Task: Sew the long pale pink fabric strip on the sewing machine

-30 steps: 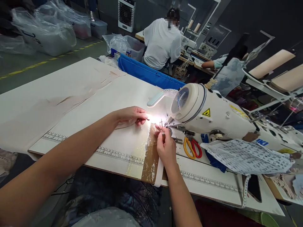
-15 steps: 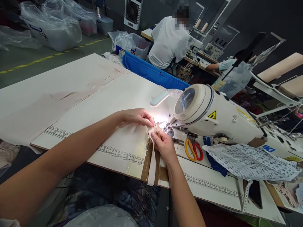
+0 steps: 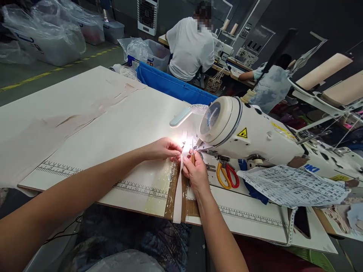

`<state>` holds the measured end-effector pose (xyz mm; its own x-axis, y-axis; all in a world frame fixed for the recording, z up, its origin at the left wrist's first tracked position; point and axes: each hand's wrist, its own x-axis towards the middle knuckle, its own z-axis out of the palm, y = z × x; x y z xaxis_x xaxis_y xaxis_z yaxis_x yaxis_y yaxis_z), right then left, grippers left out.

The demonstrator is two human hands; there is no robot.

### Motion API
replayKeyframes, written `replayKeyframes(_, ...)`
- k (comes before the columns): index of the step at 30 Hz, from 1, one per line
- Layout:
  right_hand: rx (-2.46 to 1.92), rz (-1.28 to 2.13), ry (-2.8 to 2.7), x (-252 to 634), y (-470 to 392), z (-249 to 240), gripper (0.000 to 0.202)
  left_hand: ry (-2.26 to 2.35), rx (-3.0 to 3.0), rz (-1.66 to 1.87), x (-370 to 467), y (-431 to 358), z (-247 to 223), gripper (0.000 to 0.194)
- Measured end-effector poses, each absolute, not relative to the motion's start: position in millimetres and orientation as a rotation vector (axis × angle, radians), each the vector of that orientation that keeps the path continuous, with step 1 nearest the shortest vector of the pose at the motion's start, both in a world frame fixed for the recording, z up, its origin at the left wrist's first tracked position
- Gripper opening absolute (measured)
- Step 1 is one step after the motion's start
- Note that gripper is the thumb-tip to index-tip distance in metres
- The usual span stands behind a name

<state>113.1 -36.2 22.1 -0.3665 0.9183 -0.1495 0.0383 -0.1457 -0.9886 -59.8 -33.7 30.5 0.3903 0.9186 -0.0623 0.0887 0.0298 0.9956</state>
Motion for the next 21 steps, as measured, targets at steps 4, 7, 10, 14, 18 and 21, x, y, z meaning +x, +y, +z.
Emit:
replayKeyframes(4, -1.115, 1.630, -1.424, 113.2, -36.2, 23.2, 0.032, 1.009, 1.264, 0.852, -57.5, -30.6, 25.1, 0.008)
replayKeyframes(7, -1.116, 1.636, -1.431, 112.0, -36.5, 23.1, 0.034, 1.036, 1.228, 0.885, -57.7, -29.8, 25.7, 0.015)
replayKeyframes(10, -1.116, 1.631, -1.437, 111.1, -36.4, 22.8, 0.032, 1.068, 1.198, 0.868, -57.1, -30.5, 28.6, 0.018)
replayKeyframes(14, -1.120, 1.625, -1.450, 111.4, -36.3, 22.6, 0.029, 1.140, 1.155, 0.825, -55.4, -31.6, 31.6, 0.021)
replayKeyframes(18, -1.134, 1.614, -1.468, 111.5, -36.8, 22.8, 0.027, 1.122, 1.165, 0.815, -55.8, -31.4, 29.9, 0.022)
replayKeyframes(21, -1.150, 1.600, -1.487, 111.3, -37.2, 22.6, 0.026, 1.081, 1.197, 0.820, -56.7, -30.7, 27.0, 0.018)
